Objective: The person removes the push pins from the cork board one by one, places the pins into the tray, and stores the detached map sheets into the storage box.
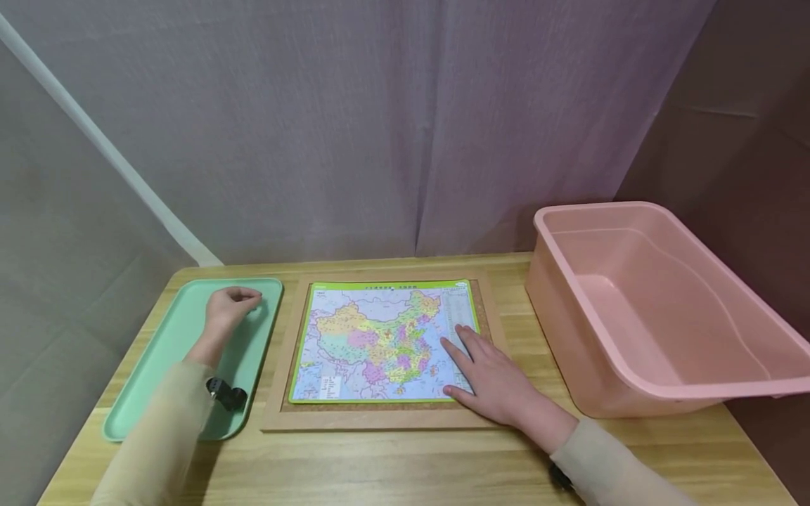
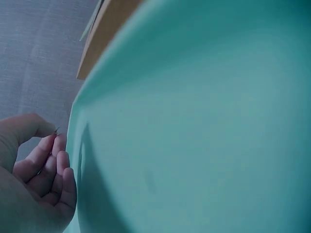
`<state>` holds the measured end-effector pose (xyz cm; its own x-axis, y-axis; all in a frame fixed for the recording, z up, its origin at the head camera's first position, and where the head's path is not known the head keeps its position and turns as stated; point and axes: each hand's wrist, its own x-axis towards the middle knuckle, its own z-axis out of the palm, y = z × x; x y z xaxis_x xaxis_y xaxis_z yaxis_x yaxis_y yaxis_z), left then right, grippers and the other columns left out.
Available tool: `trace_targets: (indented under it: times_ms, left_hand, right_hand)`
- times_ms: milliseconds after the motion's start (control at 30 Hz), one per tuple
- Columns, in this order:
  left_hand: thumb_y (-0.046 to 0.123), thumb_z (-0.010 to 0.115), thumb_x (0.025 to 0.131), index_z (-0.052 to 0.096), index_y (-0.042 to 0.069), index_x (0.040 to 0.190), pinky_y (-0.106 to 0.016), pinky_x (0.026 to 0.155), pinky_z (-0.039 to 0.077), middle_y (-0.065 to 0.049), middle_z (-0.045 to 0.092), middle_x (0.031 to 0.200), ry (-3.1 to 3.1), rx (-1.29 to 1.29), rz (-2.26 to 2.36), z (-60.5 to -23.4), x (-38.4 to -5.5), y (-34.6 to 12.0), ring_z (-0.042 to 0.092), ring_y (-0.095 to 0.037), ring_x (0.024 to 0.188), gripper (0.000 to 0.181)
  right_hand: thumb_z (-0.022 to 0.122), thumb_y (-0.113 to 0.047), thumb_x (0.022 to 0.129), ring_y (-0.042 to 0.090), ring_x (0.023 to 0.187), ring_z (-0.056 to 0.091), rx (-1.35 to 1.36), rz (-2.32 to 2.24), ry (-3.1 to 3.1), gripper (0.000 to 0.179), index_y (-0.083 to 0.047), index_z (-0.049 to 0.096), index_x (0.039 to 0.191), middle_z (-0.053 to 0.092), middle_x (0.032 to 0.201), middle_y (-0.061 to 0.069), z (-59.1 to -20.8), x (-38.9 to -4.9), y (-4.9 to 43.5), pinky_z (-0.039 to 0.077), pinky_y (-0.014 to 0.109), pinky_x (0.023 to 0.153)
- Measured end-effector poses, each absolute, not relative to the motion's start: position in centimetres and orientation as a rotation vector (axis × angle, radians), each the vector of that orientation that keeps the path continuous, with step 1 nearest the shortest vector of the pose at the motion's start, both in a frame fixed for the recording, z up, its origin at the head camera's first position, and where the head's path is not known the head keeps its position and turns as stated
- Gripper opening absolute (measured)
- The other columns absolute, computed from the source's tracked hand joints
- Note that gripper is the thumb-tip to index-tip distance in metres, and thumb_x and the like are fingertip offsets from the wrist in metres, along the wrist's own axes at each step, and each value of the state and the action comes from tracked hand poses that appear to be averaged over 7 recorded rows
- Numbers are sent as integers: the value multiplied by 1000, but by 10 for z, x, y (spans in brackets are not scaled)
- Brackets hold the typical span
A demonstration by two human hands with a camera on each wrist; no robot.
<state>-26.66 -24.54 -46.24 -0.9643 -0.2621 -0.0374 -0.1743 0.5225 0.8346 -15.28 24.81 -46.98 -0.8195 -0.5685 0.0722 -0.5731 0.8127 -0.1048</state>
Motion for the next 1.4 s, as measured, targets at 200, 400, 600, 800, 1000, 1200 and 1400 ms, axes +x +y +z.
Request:
trace_targets:
  times_ms: [200,400,600,800,1000,1200,1400]
  left_hand:
    - [19,72,100,78,-3,118,-20,70,49,-15,78,107,-2702,367,-1398,-465,-263,-253,58,-2,78,29]
    - [21,73,100,79,-3,118,-21,70,49,-18,78,111,-2724,370,-1361,-464,-261,-259,58,-2,78,30]
    - [22,72,100,78,-3,118,-22,73,50,-20,77,114,-2747,358,-1348,-463,-259,-264,62,-8,85,31]
    - [22,71,100,79,-2,117,-24,73,49,-19,77,112,-2778,339,-1323,-463,-258,-266,64,-15,88,30]
    - [20,71,99,80,-3,112,-24,67,47,-18,79,104,-2812,308,-1256,-463,-260,-265,59,-8,77,28]
    - [18,71,99,80,-3,109,-25,65,47,-19,79,102,-2830,303,-1210,-467,-261,-265,58,-9,74,26]
    - [17,70,99,81,-3,109,-25,66,47,-18,79,101,-2824,299,-1199,-471,-263,-265,58,-10,73,24]
  right_hand:
    - [64,-51,103,44,155,38,933,186,-2955,78,-10,39,164,35,169,26,-470,-153,248,41,60,120]
    - [65,-50,103,45,155,37,937,201,-2954,78,-10,39,164,34,170,27,-469,-153,247,41,60,121]
    - [65,-50,103,45,155,38,933,201,-2958,78,-10,39,164,34,170,26,-468,-153,246,41,60,121]
    - [65,-50,103,45,156,37,933,202,-2957,78,-10,38,165,33,170,26,-469,-153,247,41,60,120]
    - [66,-49,103,45,155,37,936,201,-2950,79,-10,39,165,34,170,27,-469,-153,247,41,61,121]
    - [65,-50,103,45,156,37,934,207,-2960,78,-11,38,165,33,170,26,-469,-153,247,41,61,120]
    - [66,-50,103,45,155,38,934,200,-2958,78,-11,38,165,33,170,26,-468,-154,248,42,60,120]
